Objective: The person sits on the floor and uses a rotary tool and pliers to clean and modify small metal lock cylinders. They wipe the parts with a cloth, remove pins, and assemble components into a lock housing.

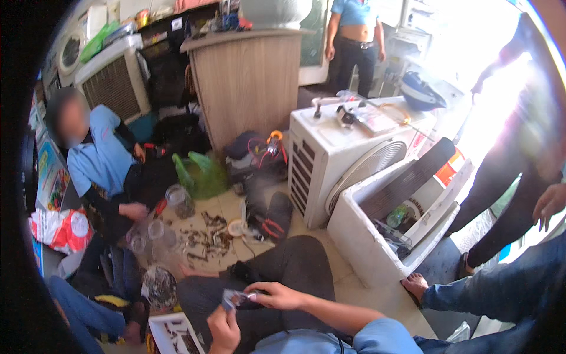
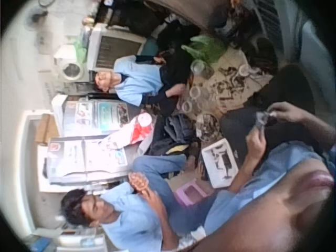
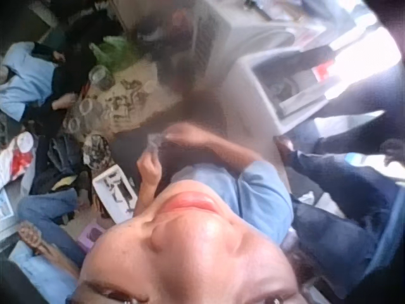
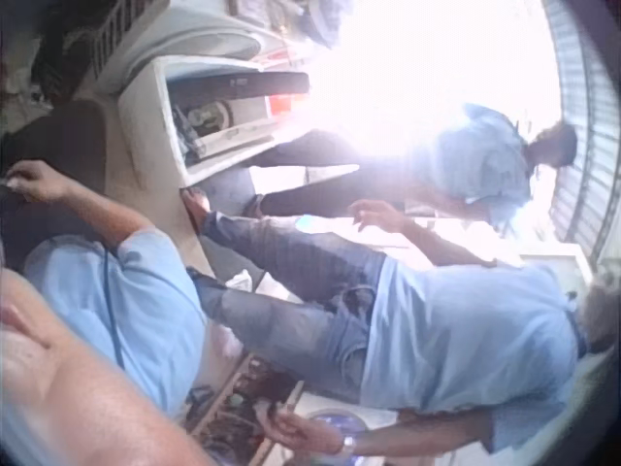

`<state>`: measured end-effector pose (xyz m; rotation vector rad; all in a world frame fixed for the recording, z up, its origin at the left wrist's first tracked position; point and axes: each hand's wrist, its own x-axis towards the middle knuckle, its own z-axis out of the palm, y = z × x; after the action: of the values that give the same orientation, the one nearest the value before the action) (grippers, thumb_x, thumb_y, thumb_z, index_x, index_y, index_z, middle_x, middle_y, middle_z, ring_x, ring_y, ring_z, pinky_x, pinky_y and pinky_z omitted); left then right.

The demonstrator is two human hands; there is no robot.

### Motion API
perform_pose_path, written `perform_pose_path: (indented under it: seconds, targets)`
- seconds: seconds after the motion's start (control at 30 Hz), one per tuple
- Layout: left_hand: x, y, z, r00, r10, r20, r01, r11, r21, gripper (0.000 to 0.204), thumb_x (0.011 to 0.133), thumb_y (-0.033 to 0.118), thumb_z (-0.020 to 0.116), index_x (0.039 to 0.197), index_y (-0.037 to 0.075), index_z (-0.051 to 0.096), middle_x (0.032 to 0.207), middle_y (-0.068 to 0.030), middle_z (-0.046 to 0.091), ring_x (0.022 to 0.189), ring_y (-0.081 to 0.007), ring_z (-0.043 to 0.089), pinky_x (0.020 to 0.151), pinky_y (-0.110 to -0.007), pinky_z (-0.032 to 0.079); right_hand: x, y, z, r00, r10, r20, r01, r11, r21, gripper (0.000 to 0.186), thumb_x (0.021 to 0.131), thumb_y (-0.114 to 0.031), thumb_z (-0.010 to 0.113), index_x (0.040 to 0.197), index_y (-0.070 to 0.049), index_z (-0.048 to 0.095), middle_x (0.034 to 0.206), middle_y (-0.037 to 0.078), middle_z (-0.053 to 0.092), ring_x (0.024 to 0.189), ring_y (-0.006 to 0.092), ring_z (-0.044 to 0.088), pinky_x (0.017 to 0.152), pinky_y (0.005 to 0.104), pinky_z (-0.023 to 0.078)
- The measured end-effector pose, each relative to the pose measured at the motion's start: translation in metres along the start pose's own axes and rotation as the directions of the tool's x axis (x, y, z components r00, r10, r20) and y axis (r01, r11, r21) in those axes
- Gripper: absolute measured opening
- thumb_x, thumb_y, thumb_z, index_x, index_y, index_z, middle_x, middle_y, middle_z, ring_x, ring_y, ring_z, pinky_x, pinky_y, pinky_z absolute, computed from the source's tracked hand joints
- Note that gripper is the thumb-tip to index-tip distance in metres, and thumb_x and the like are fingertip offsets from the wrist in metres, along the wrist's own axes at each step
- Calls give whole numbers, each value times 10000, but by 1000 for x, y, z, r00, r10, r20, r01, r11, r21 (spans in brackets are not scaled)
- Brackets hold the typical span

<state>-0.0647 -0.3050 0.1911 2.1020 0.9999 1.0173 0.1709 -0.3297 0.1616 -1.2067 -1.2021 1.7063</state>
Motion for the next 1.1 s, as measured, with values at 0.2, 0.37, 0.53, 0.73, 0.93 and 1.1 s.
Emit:
perform_pose_path:
  seconds: [0.2,0.37,0.53,0.73,0.93,1.1]
  targets:
    - [6,-34,23,934,-350,75,356,930,-90,199,1061,166,572,1087,-12,658,772,-183,675,713,-368,685,633,-436,514,-23,-3,37,720,-599,-351,261,703,-662,458,857,-133,811,1268,-6,652,1235,215,697,1085,378,705,886,422,592]
    - [18,-27,5,665,-377,644,746,302,-594,294,1124,278,479,1157,16,606,823,-55,630,683,-122,601,576,-274,508,-40,-19,25,740,-515,-433,153,755,-638,407,857,-60,792,1245,-16,677,1105,158,724,870,268,715,718,335,569]
    - [6,-25,1,656,-391,645,754,319,-574,247,1121,242,490,1101,17,590,798,-39,600,650,-107,576,565,-248,483,-39,-19,18,756,-590,-283,219,635,-741,385,846,-71,814,1204,-29,678,1003,152,712,776,287,702,717,345,570]
    - [-5,-21,21,795,-528,299,607,680,-412,154,1074,105,551,1014,-18,622,693,-72,607,556,-129,520,543,-301,434,-38,5,42,757,-444,-480,48,770,-637,402,871,-140,818,1221,-21,659,963,156,729,810,247,731,687,312,568]
    - [-4,-26,20,871,-446,206,486,844,-228,125,1036,88,580,1054,-27,626,751,-182,651,646,-322,666,605,-392,491,-41,4,62,763,-413,-496,66,815,-576,398,869,-120,820,1207,-6,643,976,164,723,837,256,737,726,350,580]
    - [-2,-22,18,942,-265,206,310,922,-232,105,985,71,609,1050,-3,646,854,-204,689,743,-364,709,663,-392,532,-1,-74,50,765,-620,176,454,325,-830,394,723,-110,867,1065,-41,683,876,110,595,743,275,652,611,379,545]
